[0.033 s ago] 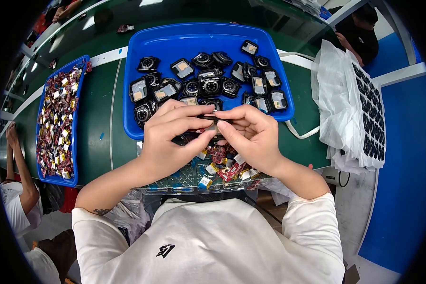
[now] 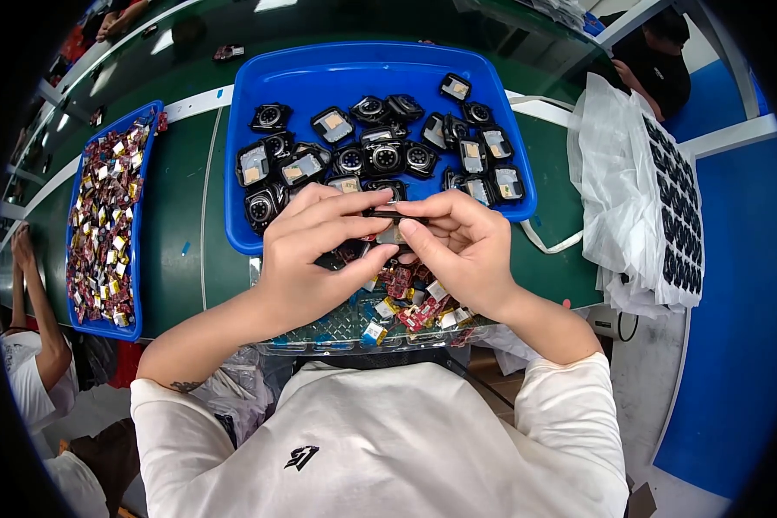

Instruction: Assembling small electronic modules and components on an industrial production line.

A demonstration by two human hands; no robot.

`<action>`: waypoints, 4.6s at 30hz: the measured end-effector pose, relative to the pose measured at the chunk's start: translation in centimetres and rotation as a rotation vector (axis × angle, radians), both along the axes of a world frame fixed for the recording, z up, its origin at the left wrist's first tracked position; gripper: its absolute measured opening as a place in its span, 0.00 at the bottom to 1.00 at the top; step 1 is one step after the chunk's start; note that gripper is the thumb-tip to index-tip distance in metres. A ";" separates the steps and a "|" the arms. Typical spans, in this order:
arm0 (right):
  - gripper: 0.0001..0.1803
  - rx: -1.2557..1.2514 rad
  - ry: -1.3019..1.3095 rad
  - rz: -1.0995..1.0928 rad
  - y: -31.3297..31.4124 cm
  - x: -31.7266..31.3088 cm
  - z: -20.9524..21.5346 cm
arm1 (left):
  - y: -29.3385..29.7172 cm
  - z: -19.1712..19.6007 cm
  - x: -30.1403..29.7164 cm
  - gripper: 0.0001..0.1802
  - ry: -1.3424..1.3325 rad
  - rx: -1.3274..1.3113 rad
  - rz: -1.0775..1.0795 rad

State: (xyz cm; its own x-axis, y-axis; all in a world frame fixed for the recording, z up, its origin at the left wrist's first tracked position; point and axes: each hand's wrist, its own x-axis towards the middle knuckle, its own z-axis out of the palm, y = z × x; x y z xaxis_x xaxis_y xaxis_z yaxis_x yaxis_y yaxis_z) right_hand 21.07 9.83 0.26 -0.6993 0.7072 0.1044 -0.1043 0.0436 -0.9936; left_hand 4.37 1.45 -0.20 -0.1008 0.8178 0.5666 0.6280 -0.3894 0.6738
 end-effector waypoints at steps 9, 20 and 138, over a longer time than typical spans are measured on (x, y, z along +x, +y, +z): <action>0.08 -0.001 0.075 -0.060 1.1 0.5 0.3 | 0.0 0.0 -0.5 0.11 0.078 0.093 0.003; 0.08 0.750 0.146 -0.184 1.2 -0.1 -0.9 | -1.2 0.6 -0.6 0.04 -0.386 -0.316 -0.156; 0.04 0.238 -0.182 0.199 2.8 -1.0 1.2 | 1.1 1.4 -2.2 0.15 -0.017 0.245 -0.013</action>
State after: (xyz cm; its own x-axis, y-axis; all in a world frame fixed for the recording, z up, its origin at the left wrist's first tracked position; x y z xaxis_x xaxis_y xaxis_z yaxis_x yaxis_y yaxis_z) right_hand 20.11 12.60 1.46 -0.8434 0.5259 0.1102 0.0440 0.2722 -0.9612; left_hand 2.17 2.51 1.21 -0.1020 0.6578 0.7462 0.6109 -0.5506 0.5689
